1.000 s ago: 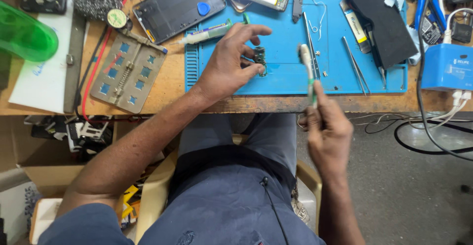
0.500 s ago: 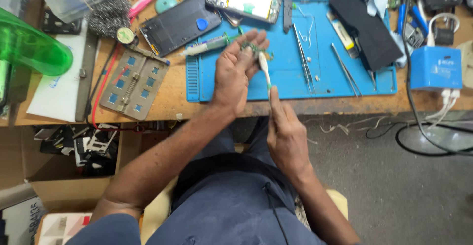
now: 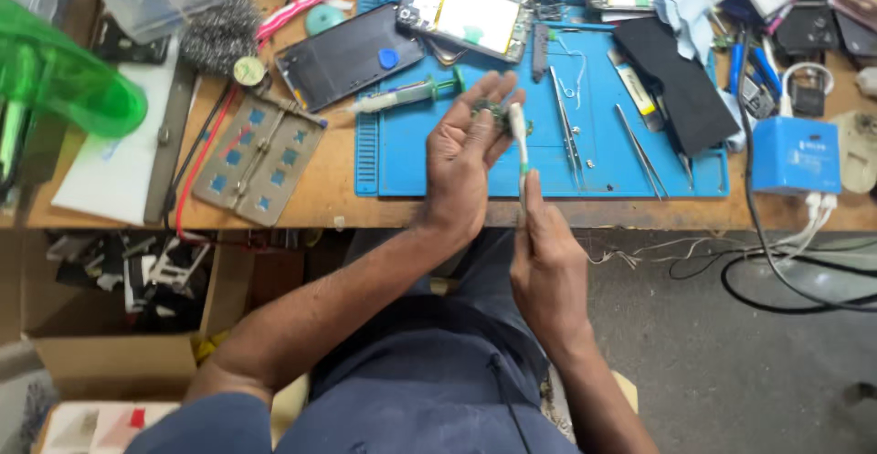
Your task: The person solders components on a small circuit board with a soldering iron, applying flux from a syringe and repositioning the board on a blue mat. They clean the board with a brush, clean the iron tip in steel wool, and feed solder wire to the joints.
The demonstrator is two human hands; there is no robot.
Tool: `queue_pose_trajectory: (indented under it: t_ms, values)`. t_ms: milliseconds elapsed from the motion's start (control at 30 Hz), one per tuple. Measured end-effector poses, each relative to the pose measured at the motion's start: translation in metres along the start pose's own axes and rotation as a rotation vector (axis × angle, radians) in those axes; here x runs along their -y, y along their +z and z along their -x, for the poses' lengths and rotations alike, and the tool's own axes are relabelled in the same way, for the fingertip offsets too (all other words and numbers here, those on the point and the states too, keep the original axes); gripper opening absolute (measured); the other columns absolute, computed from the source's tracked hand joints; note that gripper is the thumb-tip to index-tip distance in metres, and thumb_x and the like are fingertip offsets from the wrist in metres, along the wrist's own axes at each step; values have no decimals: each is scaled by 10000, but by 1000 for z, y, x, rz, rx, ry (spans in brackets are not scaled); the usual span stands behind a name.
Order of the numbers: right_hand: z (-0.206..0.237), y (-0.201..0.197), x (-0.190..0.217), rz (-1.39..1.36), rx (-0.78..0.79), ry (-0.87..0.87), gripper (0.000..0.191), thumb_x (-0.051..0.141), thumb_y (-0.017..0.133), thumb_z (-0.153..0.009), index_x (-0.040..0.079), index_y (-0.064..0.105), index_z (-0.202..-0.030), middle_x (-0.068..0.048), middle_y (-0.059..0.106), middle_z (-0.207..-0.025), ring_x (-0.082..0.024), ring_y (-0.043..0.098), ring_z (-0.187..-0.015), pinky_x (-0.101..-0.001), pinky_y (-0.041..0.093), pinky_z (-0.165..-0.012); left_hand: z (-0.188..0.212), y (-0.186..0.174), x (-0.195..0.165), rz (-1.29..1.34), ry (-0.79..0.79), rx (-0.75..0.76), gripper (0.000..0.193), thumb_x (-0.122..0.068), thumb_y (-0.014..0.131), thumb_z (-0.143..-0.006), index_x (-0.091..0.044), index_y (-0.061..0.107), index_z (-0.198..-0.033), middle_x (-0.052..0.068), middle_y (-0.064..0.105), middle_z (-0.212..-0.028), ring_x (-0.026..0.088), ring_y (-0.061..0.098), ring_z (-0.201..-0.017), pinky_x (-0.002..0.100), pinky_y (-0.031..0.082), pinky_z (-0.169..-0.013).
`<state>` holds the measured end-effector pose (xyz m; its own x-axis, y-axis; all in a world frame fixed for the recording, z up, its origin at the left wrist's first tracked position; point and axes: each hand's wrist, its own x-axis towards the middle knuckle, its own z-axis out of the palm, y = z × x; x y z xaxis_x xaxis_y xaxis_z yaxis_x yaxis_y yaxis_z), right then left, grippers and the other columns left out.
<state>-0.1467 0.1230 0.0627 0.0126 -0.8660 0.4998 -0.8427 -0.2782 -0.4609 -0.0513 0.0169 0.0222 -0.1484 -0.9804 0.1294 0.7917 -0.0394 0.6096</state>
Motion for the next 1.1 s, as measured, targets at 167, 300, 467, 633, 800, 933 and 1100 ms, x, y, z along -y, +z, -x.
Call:
queue_pose_trajectory:
  t_ms: [167, 300, 467, 633, 800, 933, 1100]
  values:
    - [-4, -1, 1, -16, 54, 114, 530, -58, 568, -1023, 5, 477, -1541, -232, 631, -966, -389, 643, -831, -482, 518, -760, 5, -1, -4, -38, -18, 15, 411, -81, 432, -1148, 31, 426, -1544, 165, 533, -1550, 252, 554, -1419, 350, 538, -1144]
    - [-9, -3, 5, -1, 74, 46, 560, -61, 568, -994, -14, 464, -1542, -230, 599, -922, -392, 620, -802, -492, 498, -718, 5, -3, -9, -48, 8, 30, 414, -86, 431, -1135, 19, 433, -1536, 157, 533, -1545, 262, 553, -1419, 370, 548, -1124]
    - [-9, -3, 9, 14, 26, 40, 539, -50, 575, -1008, -16, 464, -1534, -249, 629, -1002, -395, 636, -846, -480, 499, -732, 5, -6, -11, -56, -43, -14, 404, -84, 440, -1135, 15, 440, -1526, 159, 521, -1566, 264, 551, -1414, 352, 549, -1089]
    - [-22, -21, -32, 36, 18, 298, 503, -33, 540, -1047, 44, 519, -1544, -192, 634, -899, -338, 623, -699, -437, 482, -630, 0, -11, -14, -70, -113, -10, 384, -70, 444, -1120, -3, 479, -1497, 115, 553, -1517, 249, 607, -1355, 330, 582, -1051]
    - [-37, -46, -99, 378, -19, 167, 470, 1, 657, -1023, 30, 628, -1491, -208, 629, -974, -337, 620, -821, -505, 489, -726, -27, -26, -44, -577, -238, 80, 333, -53, 551, -1045, -52, 645, -1364, 113, 667, -1329, 200, 739, -1096, 302, 656, -871]
    - [-32, -42, -110, 452, -62, -8, 358, 7, 700, -995, 32, 686, -1352, -176, 665, -1096, -326, 646, -966, -464, 532, -817, -54, -35, -65, -1038, -141, 364, 258, -81, 642, -1017, -45, 707, -1264, 109, 689, -1143, 134, 745, -951, 263, 698, -772]
    - [-26, -12, -88, -41, -109, 54, 247, -42, 722, -1052, 53, 731, -1280, -122, 706, -1214, -237, 710, -1072, -363, 601, -913, -76, -35, -59, -1241, -211, 432, 250, -103, 706, -949, -62, 739, -1193, 76, 780, -969, 117, 769, -728, 270, 657, -621]
